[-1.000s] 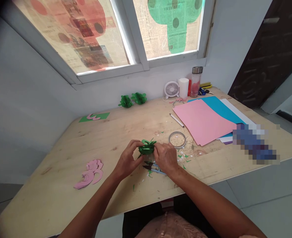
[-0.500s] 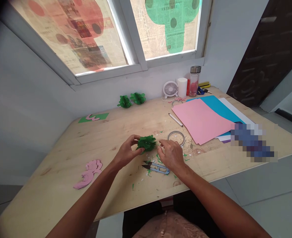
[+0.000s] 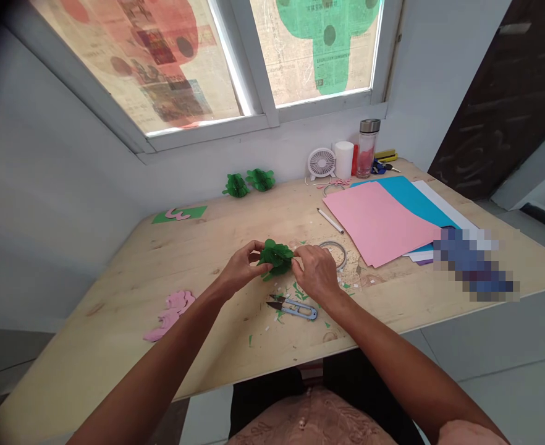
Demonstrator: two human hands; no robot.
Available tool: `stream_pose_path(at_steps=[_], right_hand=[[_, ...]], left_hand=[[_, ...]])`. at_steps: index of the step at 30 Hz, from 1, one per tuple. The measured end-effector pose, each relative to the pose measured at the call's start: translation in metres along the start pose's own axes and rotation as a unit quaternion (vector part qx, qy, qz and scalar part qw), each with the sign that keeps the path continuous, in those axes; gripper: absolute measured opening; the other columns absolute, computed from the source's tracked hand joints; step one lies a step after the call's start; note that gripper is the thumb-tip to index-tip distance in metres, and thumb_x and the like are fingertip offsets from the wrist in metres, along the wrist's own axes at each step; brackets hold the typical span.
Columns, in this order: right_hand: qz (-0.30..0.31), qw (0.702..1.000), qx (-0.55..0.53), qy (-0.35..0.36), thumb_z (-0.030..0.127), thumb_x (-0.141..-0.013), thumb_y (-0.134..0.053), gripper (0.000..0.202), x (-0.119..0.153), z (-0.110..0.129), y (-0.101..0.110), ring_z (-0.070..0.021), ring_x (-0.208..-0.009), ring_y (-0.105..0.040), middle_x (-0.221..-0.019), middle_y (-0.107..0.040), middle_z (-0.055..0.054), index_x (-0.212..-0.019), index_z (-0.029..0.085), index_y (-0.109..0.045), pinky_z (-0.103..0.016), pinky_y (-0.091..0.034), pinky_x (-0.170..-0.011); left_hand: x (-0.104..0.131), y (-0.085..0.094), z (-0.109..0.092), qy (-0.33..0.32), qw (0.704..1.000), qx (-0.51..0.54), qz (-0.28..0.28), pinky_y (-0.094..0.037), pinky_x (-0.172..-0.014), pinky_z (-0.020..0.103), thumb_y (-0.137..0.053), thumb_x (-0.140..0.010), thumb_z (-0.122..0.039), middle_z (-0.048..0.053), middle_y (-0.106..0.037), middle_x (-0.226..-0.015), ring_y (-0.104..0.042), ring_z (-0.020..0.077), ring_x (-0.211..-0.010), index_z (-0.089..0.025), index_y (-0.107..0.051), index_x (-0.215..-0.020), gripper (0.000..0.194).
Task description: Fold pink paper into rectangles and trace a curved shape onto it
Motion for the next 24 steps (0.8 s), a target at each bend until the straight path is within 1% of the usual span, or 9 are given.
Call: stream_pose_path(at_steps=[3, 6, 16, 24], right_hand=[[0.002, 1.0, 0.008, -0.006, 0.023, -0.085, -0.052, 0.01, 0.0, 0.001, 0.0, -0.0227, -0.083, -0.06, -0.085, -0.069, -0.007, -0.085, 0.019, -0.061, -0.032, -0.036, -0.074], [0.009, 1.0, 0.016, -0.007, 0.022, -0.084, -0.053, 0.008, -0.001, 0.003, -0.001, -0.0225, -0.084, -0.06, -0.086, -0.069, -0.006, -0.087, 0.019, -0.06, -0.032, -0.036, -0.074], [0.035, 0.997, 0.068, -0.019, 0.019, -0.083, -0.05, 0.014, -0.012, 0.012, -0.011, -0.0226, -0.08, -0.061, -0.087, -0.07, -0.007, -0.091, 0.019, -0.062, -0.032, -0.035, -0.07], [0.019, 0.993, 0.107, -0.036, 0.02, -0.084, -0.048, 0.016, -0.014, 0.015, -0.015, -0.0218, -0.076, -0.061, -0.084, -0.071, -0.007, -0.088, 0.019, -0.063, -0.032, -0.032, -0.071]], left_hand=[[-0.001, 0.0, 0.001, 0.001, 1.0, -0.002, -0.002, -0.051, -0.07, 0.034, -0.07, -0.063, -0.029, 0.002, -0.065, -0.089, -0.065, 0.0217, -0.085, -0.02, -0.055, -0.088, 0.031], [-0.001, -0.001, 0.002, -0.001, 1.0, -0.004, -0.003, -0.051, -0.071, 0.034, -0.07, -0.063, -0.027, 0.002, -0.064, -0.09, -0.065, 0.0212, -0.084, -0.019, -0.055, -0.088, 0.03], [-0.002, -0.003, 0.002, -0.007, 1.0, -0.022, -0.013, -0.051, -0.073, 0.033, -0.068, -0.063, -0.025, 0.001, -0.064, -0.089, -0.063, 0.0185, -0.081, -0.019, -0.056, -0.088, 0.029], [-0.002, -0.004, 0.002, -0.011, 0.998, -0.046, -0.029, -0.051, -0.073, 0.033, -0.066, -0.063, -0.02, 0.0, -0.063, -0.085, -0.063, 0.0181, -0.08, -0.02, -0.055, -0.084, 0.024]])
Point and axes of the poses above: each hand's wrist, its own x-axis away from the middle knuckle, its own y-axis out of the back of the hand, z = x × y, the point moved 5 cm from there along -x, towards the middle knuckle
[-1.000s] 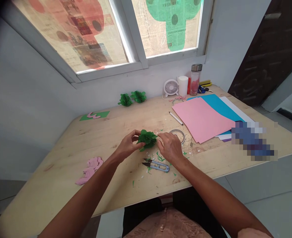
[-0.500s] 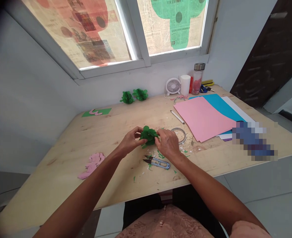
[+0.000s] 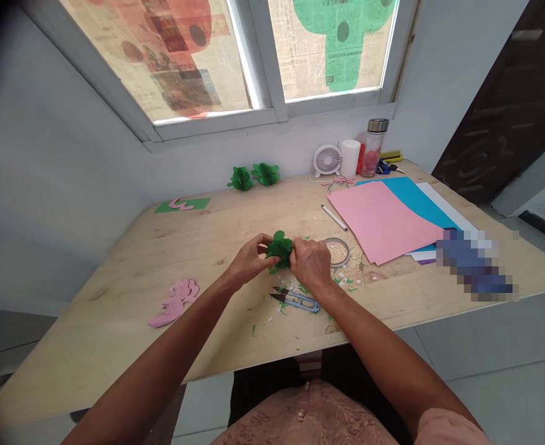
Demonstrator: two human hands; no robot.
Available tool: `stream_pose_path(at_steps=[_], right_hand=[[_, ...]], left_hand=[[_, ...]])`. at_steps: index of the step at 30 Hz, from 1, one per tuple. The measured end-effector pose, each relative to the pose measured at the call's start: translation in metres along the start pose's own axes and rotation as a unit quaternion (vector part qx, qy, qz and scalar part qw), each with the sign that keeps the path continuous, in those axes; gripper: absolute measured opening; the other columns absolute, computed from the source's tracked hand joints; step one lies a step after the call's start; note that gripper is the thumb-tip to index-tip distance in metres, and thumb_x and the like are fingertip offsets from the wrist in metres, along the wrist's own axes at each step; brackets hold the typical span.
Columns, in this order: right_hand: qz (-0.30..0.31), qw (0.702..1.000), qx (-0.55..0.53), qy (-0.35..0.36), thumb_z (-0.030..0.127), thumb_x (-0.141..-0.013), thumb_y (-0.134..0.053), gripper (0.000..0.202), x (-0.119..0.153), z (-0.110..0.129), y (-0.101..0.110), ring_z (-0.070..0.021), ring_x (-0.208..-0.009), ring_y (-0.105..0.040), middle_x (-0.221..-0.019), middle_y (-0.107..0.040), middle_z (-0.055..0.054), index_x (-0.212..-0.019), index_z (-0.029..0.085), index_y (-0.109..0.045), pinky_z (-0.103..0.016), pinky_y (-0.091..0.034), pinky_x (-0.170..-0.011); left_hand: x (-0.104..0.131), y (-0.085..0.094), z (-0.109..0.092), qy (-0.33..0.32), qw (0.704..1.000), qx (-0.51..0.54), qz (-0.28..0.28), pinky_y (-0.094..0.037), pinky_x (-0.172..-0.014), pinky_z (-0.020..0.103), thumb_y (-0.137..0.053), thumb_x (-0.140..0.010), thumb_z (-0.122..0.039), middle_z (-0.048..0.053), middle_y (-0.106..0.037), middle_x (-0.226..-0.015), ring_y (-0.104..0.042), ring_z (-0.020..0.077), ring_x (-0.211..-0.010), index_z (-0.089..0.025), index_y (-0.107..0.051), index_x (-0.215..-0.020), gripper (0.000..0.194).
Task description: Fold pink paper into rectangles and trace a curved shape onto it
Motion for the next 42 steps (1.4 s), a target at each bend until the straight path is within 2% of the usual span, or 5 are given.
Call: stream_pose_path(at_steps=[10, 18, 24, 32, 42], right_hand=[[-0.018, 1.0, 0.001, -0.011, 0.018, -0.08, -0.048, 0.014, -0.001, 0.004, -0.005, -0.0237, -0.075, -0.059, -0.077, -0.068, -0.01, -0.082, 0.017, -0.062, -0.034, -0.032, -0.071], [-0.012, 0.999, -0.051, -0.008, 0.022, -0.083, -0.049, 0.029, 0.009, -0.016, 0.013, -0.0236, -0.089, -0.06, -0.094, -0.07, -0.008, -0.108, 0.016, -0.061, -0.033, -0.038, -0.079], [0.032, 0.997, -0.059, -0.025, 0.02, -0.084, -0.048, 0.025, 0.019, -0.039, 0.011, -0.023, -0.088, -0.06, -0.094, -0.07, -0.009, -0.101, 0.015, -0.065, -0.033, -0.041, -0.081], [0.103, 0.993, -0.044, -0.024, 0.021, -0.083, -0.052, 0.026, 0.01, -0.025, -0.006, -0.0227, -0.098, -0.059, -0.106, -0.069, -0.008, -0.105, 0.019, -0.066, -0.031, -0.041, -0.081], [0.14, 0.99, 0.002, -0.018, 0.02, -0.085, -0.051, 0.016, 0.002, -0.019, -0.011, -0.0219, -0.089, -0.061, -0.092, -0.07, -0.008, -0.085, 0.021, -0.067, -0.028, -0.039, -0.069]], left_hand=[[0.002, -0.001, -0.005, 0.003, 1.0, -0.027, -0.011, -0.05, -0.074, 0.032, -0.065, -0.063, -0.017, 0.0, -0.063, -0.088, -0.062, 0.0173, -0.081, -0.021, -0.055, -0.084, 0.023], [0.002, 0.0, -0.002, 0.015, 0.999, -0.032, -0.016, -0.05, -0.069, 0.03, -0.067, -0.063, -0.019, 0.001, -0.064, -0.09, -0.062, 0.0177, -0.079, -0.021, -0.055, -0.086, 0.026], [0.003, 0.0, 0.0, 0.023, 0.999, -0.02, -0.011, -0.05, -0.064, 0.029, -0.066, -0.064, -0.024, 0.001, -0.064, -0.09, -0.063, 0.0185, -0.08, -0.021, -0.056, -0.089, 0.027], [0.003, 0.0, 0.001, 0.029, 1.0, -0.01, -0.006, -0.049, -0.061, 0.027, -0.066, -0.061, -0.025, 0.0, -0.064, -0.088, -0.063, 0.0183, -0.079, -0.021, -0.055, -0.086, 0.028], [0.004, 0.001, 0.0, 0.034, 0.999, 0.002, -0.006, -0.049, -0.058, 0.026, -0.066, -0.061, -0.024, 0.0, -0.065, -0.088, -0.064, 0.0179, -0.078, -0.021, -0.055, -0.086, 0.027]])
Point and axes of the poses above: each hand's wrist, its own x-axis away from the middle knuckle, its own y-axis out of the back of the hand, z = x × y, the point moved 5 cm from there along -x, towards the middle knuckle
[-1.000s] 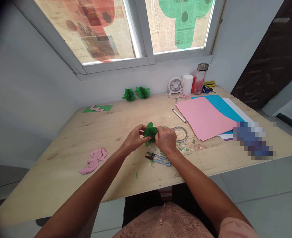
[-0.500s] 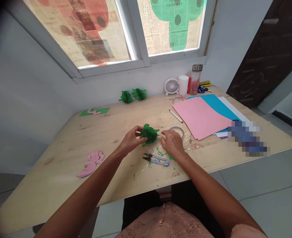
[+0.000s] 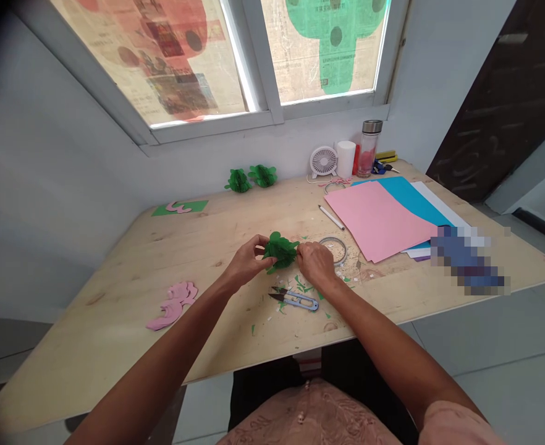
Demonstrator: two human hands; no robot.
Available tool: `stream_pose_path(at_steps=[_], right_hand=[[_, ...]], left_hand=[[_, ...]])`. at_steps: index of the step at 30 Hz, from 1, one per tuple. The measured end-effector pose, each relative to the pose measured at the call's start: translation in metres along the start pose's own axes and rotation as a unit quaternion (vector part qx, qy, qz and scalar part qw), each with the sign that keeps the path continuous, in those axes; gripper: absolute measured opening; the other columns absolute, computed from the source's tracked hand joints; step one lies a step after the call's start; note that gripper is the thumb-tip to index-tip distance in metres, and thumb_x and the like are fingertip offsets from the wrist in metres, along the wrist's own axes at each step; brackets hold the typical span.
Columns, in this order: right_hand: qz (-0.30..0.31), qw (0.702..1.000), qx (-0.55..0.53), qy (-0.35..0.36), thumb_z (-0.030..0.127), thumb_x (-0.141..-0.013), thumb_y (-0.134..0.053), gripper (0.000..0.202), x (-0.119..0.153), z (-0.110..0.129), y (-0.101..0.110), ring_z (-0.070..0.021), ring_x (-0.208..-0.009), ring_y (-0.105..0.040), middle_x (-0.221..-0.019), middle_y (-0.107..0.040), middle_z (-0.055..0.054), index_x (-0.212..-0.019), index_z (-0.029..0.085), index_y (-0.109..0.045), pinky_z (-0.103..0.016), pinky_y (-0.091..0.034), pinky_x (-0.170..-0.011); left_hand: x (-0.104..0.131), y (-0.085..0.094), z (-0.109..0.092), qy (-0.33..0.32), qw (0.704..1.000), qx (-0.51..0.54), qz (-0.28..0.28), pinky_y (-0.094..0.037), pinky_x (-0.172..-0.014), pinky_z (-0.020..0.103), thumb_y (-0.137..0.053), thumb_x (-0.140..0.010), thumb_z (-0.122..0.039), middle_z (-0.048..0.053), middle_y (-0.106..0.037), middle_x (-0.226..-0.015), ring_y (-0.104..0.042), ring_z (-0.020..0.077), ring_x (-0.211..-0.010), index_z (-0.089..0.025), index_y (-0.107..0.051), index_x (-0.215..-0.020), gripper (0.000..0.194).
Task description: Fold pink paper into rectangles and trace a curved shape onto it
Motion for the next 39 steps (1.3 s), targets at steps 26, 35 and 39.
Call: stream_pose_path(at_steps=[26, 35, 39], right_hand=[[-0.074, 0.984, -0.154, 0.045, 0.024, -0.082, -0.057, 0.031, 0.015, -0.036, 0.016, -0.0189, -0.084, -0.063, -0.103, -0.069, -0.008, -0.112, 0.018, -0.062, -0.031, -0.048, -0.072], [-0.049, 0.966, -0.198, 0.157, 0.024, -0.072, -0.066, 0.07, -0.008, 0.005, 0.018, -0.0264, -0.117, -0.051, -0.13, -0.055, -0.01, -0.138, 0.024, -0.041, -0.042, -0.042, -0.094], [-0.041, 0.968, -0.191, 0.16, 0.023, -0.074, -0.063, 0.056, -0.013, 0.011, 0.015, -0.0261, -0.112, -0.053, -0.122, -0.06, -0.01, -0.128, 0.02, -0.049, -0.039, -0.043, -0.089]], left_hand=[[-0.002, 0.003, 0.001, -0.011, 1.0, -0.007, 0.014, -0.051, -0.062, 0.029, -0.067, -0.064, -0.023, 0.003, -0.065, -0.094, -0.063, 0.0191, -0.081, -0.02, -0.058, -0.092, 0.029], [0.006, 0.005, -0.009, -0.035, 0.999, 0.023, 0.027, -0.053, -0.08, 0.036, -0.07, -0.066, -0.025, 0.008, -0.061, -0.116, -0.064, 0.0206, -0.093, -0.021, -0.057, -0.113, 0.049], [0.019, 0.012, -0.006, -0.041, 0.998, 0.035, 0.021, -0.049, -0.09, 0.037, -0.073, -0.066, -0.031, 0.009, -0.054, -0.13, -0.059, 0.0231, -0.108, -0.023, -0.052, -0.123, 0.061]])
Point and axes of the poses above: each hand's wrist, its own x-axis away from the middle knuckle, its own y-axis out of the back of the hand, z = x × y, the point moved 5 cm from there along -x, towards the middle knuckle
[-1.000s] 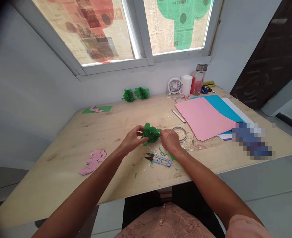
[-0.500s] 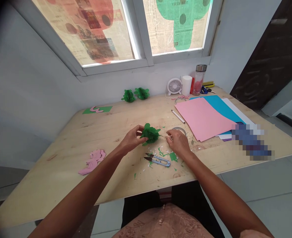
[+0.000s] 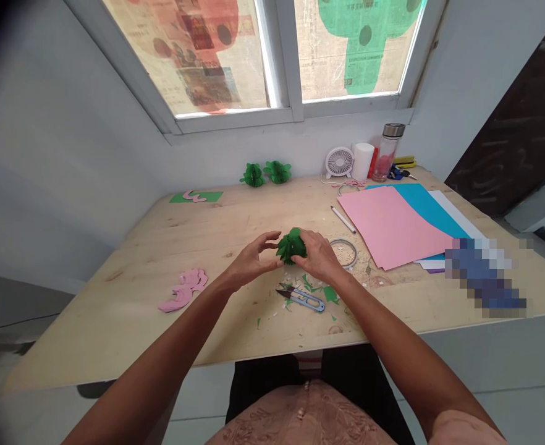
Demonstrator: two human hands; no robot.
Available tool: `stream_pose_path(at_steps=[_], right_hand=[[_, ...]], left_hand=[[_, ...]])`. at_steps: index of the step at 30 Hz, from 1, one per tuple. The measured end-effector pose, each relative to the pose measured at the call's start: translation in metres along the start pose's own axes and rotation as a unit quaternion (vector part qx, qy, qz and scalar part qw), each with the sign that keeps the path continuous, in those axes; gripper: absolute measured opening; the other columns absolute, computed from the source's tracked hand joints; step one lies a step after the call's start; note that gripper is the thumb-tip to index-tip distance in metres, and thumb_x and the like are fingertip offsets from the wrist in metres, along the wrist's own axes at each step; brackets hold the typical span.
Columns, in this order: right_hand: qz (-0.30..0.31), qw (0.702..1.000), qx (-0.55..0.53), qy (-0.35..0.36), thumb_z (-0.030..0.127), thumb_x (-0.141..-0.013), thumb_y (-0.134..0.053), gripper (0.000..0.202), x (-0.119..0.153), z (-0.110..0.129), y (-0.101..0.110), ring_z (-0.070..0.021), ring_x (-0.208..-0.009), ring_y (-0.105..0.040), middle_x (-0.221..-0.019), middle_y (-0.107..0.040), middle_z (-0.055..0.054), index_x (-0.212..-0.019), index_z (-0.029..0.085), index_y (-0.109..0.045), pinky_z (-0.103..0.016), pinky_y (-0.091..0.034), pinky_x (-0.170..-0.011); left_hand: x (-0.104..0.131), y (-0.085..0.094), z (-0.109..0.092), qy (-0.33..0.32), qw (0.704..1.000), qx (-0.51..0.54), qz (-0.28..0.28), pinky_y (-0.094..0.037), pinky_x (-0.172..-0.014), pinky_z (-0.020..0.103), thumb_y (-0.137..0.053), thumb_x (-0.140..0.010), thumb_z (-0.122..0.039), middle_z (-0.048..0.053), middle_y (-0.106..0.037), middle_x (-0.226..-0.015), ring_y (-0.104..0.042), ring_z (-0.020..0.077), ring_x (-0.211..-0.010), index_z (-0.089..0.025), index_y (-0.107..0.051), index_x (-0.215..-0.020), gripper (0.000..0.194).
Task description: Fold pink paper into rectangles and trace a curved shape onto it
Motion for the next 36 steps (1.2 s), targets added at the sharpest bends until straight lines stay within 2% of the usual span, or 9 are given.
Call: stream_pose_path(at_steps=[3, 6, 12, 15, 20, 23, 28, 36], right_hand=[[0.003, 1.0, 0.007, -0.008, 0.024, -0.075, -0.062, 0.042, -0.002, -0.001, -0.002, -0.0245, -0.102, -0.057, -0.109, -0.064, -0.008, -0.116, 0.02, -0.055, -0.036, -0.044, -0.082], [0.0, 1.0, 0.016, -0.02, 0.027, -0.075, -0.063, 0.036, -0.003, -0.002, -0.004, -0.0237, -0.093, -0.058, -0.101, -0.065, -0.007, -0.109, 0.019, -0.056, -0.034, -0.044, -0.078], [-0.01, 0.999, 0.023, -0.035, 0.034, -0.075, -0.064, 0.032, -0.002, -0.002, -0.006, -0.0242, -0.088, -0.057, -0.093, -0.065, -0.006, -0.103, 0.019, -0.057, -0.035, -0.044, -0.074], [-0.007, 0.999, 0.012, -0.029, 0.032, -0.076, -0.063, 0.032, -0.001, 0.0, -0.005, -0.0243, -0.093, -0.058, -0.097, -0.065, -0.007, -0.106, 0.019, -0.058, -0.036, -0.045, -0.079], [-0.002, 0.999, -0.019, -0.028, 0.029, -0.076, -0.065, 0.043, -0.001, -0.001, -0.005, -0.0261, -0.107, -0.056, -0.114, -0.064, -0.009, -0.117, 0.021, -0.056, -0.04, -0.044, -0.088], [0.003, 0.998, -0.044, -0.037, 0.031, -0.076, -0.065, 0.049, 0.0, -0.001, -0.005, -0.0259, -0.109, -0.057, -0.119, -0.062, -0.011, -0.123, 0.02, -0.054, -0.04, -0.045, -0.089], [0.02, 0.994, -0.094, -0.052, 0.031, -0.075, -0.064, 0.055, 0.001, -0.003, -0.004, -0.023, -0.101, -0.061, -0.116, -0.065, -0.009, -0.128, 0.02, -0.051, -0.037, -0.048, -0.085], [0.029, 0.983, -0.164, -0.076, 0.023, -0.078, -0.055, 0.044, 0.0, -0.008, 0.006, -0.0197, -0.097, -0.064, -0.106, -0.069, -0.007, -0.122, 0.019, -0.056, -0.032, -0.051, -0.079]], left_hand=[[0.013, 0.001, 0.01, 0.007, 1.0, 0.001, -0.021, -0.046, -0.095, 0.039, -0.072, -0.068, -0.031, 0.009, -0.052, -0.133, -0.055, 0.0241, -0.114, -0.025, -0.048, -0.127, 0.064], [0.023, -0.004, 0.024, 0.021, 0.998, -0.002, -0.052, -0.046, -0.094, 0.041, -0.069, -0.071, -0.03, 0.009, -0.055, -0.129, -0.055, 0.0247, -0.115, -0.025, -0.045, -0.13, 0.064], [0.018, -0.018, 0.035, 0.02, 0.996, -0.006, -0.09, -0.049, -0.089, 0.038, -0.068, -0.069, -0.021, 0.006, -0.06, -0.12, -0.059, 0.0225, -0.107, -0.025, -0.047, -0.126, 0.061], [0.011, -0.02, 0.035, 0.017, 0.994, -0.007, -0.105, -0.05, -0.087, 0.036, -0.066, -0.069, -0.018, 0.004, -0.062, -0.117, -0.061, 0.0213, -0.101, -0.025, -0.05, -0.122, 0.056], [0.003, -0.023, 0.037, 0.017, 0.992, -0.001, -0.128, -0.053, -0.08, 0.033, -0.062, -0.069, -0.012, 0.005, -0.063, -0.113, -0.064, 0.019, -0.093, -0.023, -0.053, -0.117, 0.05], [-0.001, -0.022, 0.039, 0.02, 0.989, 0.0, -0.143, -0.053, -0.079, 0.032, -0.061, -0.069, -0.012, 0.004, -0.063, -0.111, -0.064, 0.0182, -0.09, -0.023, -0.055, -0.114, 0.046], [-0.007, -0.017, 0.043, 0.03, 0.986, 0.007, -0.165, -0.053, -0.078, 0.031, -0.059, -0.072, -0.012, 0.005, -0.064, -0.108, -0.065, 0.0169, -0.087, -0.021, -0.057, -0.111, 0.04], [-0.011, -0.013, 0.042, 0.039, 0.983, 0.019, -0.18, -0.053, -0.074, 0.027, -0.06, -0.071, -0.012, 0.002, -0.065, -0.1, -0.064, 0.013, -0.077, -0.021, -0.06, -0.106, 0.036]])
Point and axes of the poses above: each hand's wrist, its own x-axis away from the middle knuckle, its own y-axis out of the back of the hand, z = x × y, the point moved 5 cm from there along -x, towards the middle knuckle
